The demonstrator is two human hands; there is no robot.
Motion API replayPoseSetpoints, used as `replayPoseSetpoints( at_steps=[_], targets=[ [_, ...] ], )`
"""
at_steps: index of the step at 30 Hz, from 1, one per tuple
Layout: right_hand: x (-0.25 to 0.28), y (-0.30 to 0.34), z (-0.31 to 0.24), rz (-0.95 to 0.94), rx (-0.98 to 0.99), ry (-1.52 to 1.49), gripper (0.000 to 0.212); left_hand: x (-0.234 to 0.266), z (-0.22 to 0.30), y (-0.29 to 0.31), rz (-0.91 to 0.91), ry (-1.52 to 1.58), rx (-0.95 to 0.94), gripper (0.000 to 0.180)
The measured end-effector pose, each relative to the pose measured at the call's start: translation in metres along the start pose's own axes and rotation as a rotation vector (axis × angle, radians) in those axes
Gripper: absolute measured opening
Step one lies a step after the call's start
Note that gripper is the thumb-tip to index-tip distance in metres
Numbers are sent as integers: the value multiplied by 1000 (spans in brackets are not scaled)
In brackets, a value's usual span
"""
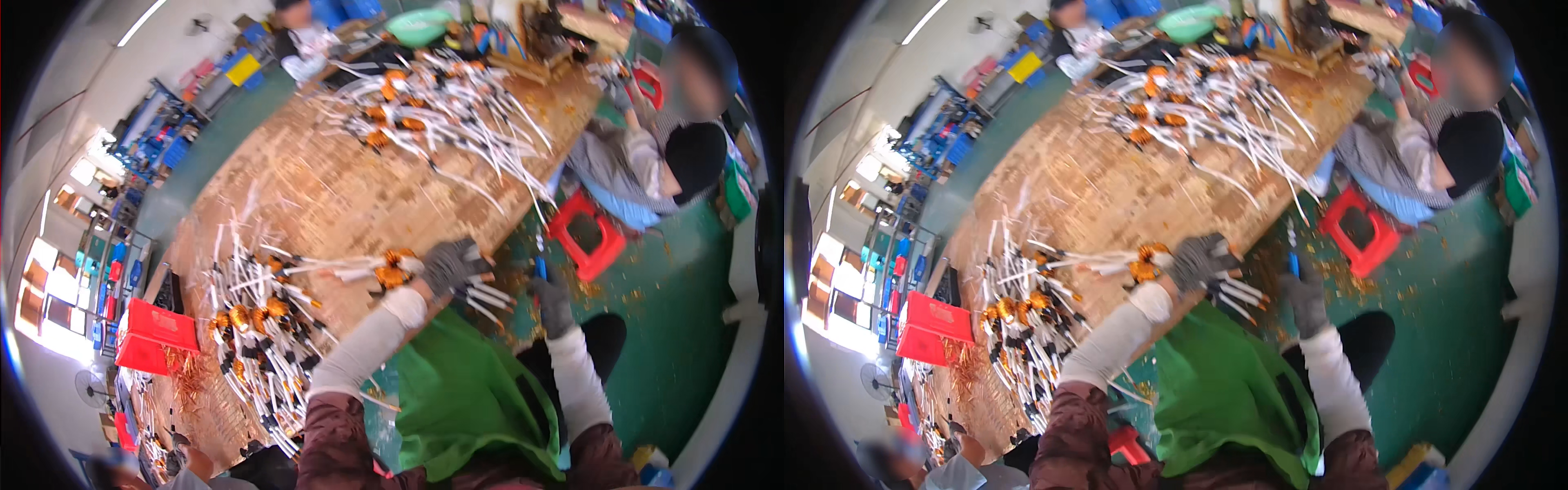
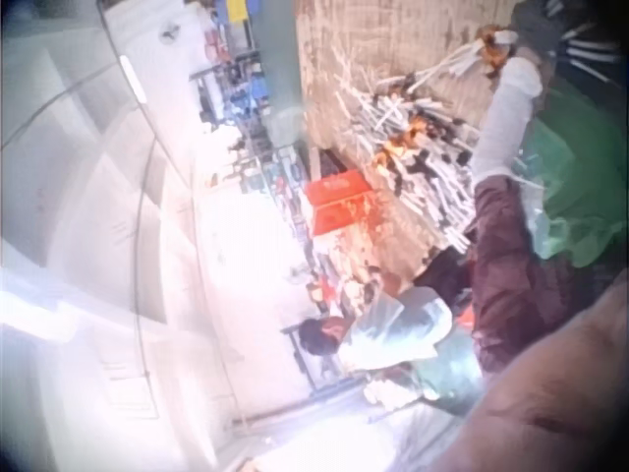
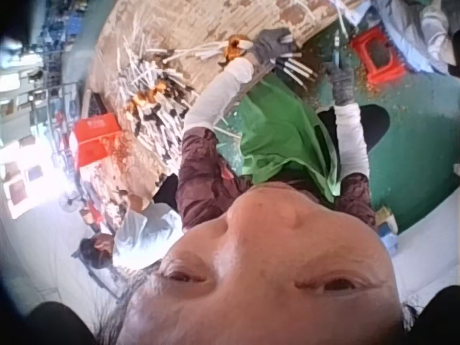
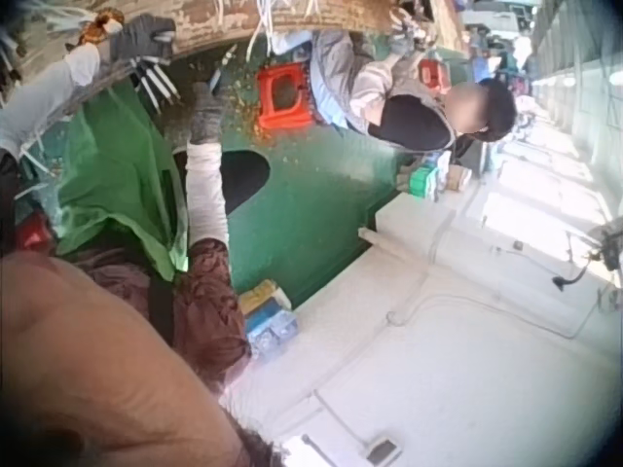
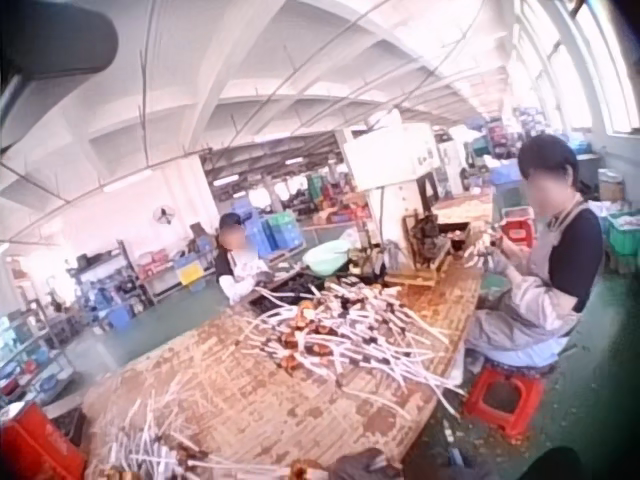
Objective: The recorder uses wire cutters to trim excess wire from copper-coil electronic components.
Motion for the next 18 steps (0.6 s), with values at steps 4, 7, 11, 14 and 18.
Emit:
replayPoseSetpoints(
  at_steps=[4,7,11,14,18],
  targets=[
    [1,-3,-30,-141,184,284,45,25,18,11,-68,435,-230,23],
    [-3,-9,-21,-206,210,366,49,35,26,13,88,2,-413,20],
    [-2,-5,-9,-250,251,447,51,29,21,14,149,2,-458,22],
    [-17,-5,-7,-300,479,614,51,29,9,24,92,124,-396,25],
    [-23,-13,-3,-379,493,623,53,18,13,24,149,-79,-406,28]
  ],
)
Point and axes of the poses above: each hand's wrist, its own y-axis away from the middle knuckle, its own x-axis out of the back of the hand, z = x × y, the point moved 10 cm from there along -y, towards the middle knuckle, and after that the axes turned 5 degrees about x, right-handed, at the moved point
